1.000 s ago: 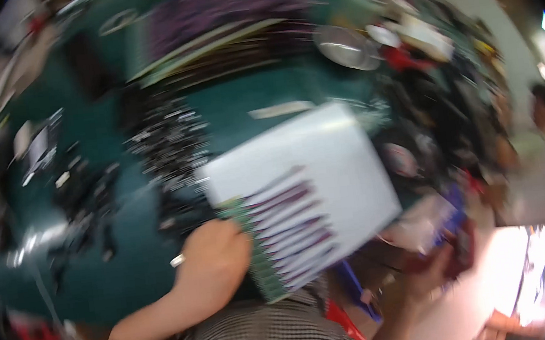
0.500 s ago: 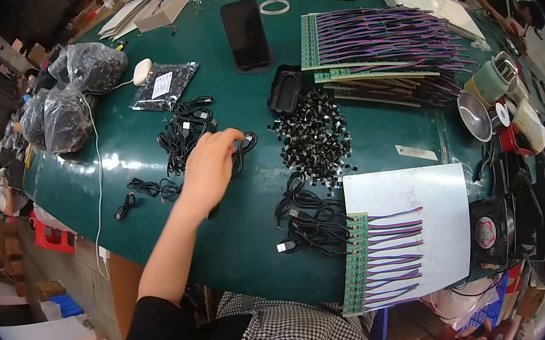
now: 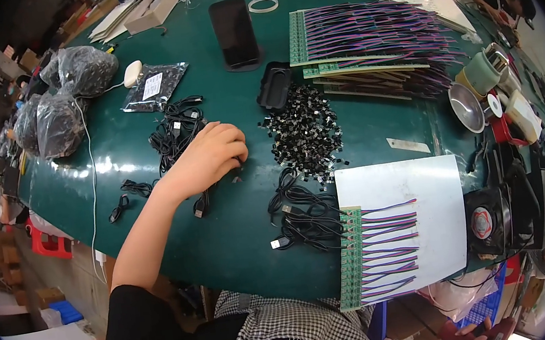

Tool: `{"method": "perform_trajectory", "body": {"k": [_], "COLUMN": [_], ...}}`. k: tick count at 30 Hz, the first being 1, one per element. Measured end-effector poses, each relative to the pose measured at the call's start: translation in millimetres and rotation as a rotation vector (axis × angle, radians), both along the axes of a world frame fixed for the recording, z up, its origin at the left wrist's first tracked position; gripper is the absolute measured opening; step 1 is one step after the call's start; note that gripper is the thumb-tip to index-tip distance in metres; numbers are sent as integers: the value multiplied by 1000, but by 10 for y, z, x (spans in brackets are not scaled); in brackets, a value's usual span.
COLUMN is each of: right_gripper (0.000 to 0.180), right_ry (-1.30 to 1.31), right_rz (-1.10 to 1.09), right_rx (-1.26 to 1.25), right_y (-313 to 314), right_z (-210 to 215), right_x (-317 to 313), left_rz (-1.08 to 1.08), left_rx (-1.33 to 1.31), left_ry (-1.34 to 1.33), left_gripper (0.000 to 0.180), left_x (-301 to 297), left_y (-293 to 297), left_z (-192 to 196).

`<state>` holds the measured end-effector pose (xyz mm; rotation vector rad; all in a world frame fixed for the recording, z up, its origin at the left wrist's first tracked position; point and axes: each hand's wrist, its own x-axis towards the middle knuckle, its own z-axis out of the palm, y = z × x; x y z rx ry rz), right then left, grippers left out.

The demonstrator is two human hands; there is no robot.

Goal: The person solders or trims wires onto a printed circuit board using a soldering iron.

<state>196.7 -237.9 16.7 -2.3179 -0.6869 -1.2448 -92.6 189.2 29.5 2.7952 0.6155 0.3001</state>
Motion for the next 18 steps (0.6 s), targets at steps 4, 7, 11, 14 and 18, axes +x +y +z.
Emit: {"method": "perform_trajectory", "body": {"k": [4, 7, 11, 14, 18], "right_gripper": [44, 44, 55, 72, 51], "right_ry": [120, 447, 959, 1610, 1663], "right_rz": [28, 145, 475, 620, 911], "right_rx": [-19, -23, 397, 631, 434], "right_y": [-161, -155, 348, 770, 888], "right_z": [-11, 100, 304, 393, 213], "right_x": [16, -82, -431, -677, -712], "left_rz": [255, 251, 133, 81, -46], "left_rx": [-628, -1201, -1591, -1526, -1516], "left_ry": [-382, -397, -242, -250, -187], "left_gripper": [10, 15, 17, 16, 15], "left_x": [181, 527, 806, 935, 1025], "left_y": [-289, -813, -1439, -1679, -1867], "left_z": [192, 322, 213, 117, 103]}}
